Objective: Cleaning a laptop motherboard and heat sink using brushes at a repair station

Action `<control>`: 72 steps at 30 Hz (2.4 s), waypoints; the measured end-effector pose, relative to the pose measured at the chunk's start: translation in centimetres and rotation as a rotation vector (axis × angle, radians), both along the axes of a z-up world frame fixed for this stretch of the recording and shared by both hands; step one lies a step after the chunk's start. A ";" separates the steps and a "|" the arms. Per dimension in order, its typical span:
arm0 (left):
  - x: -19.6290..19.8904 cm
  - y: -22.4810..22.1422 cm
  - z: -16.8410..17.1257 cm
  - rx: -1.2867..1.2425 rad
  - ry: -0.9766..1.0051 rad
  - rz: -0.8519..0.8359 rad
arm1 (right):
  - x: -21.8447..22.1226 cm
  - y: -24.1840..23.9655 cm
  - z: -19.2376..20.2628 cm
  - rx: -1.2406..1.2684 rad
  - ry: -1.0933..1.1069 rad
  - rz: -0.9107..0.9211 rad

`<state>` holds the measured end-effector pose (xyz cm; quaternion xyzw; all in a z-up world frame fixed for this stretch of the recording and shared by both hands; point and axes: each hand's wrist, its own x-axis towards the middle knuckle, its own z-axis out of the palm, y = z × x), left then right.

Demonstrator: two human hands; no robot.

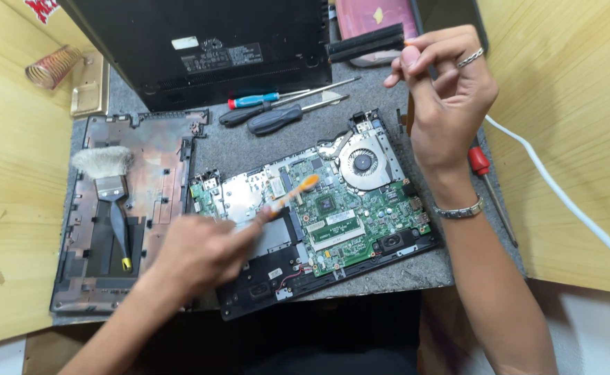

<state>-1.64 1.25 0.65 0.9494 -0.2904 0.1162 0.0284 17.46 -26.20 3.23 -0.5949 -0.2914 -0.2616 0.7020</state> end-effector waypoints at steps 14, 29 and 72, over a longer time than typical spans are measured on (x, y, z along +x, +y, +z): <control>0.2 0.0 0.3 0.003 0.029 -0.079 | 0.0 0.0 -0.9 -0.053 0.004 0.017; -0.9 1.2 1.2 -0.027 -0.016 0.133 | 0.2 0.3 -1.1 -0.107 0.014 0.000; -0.4 1.8 -0.3 -0.112 0.187 0.007 | 4.7 0.7 -6.6 -0.023 0.871 0.219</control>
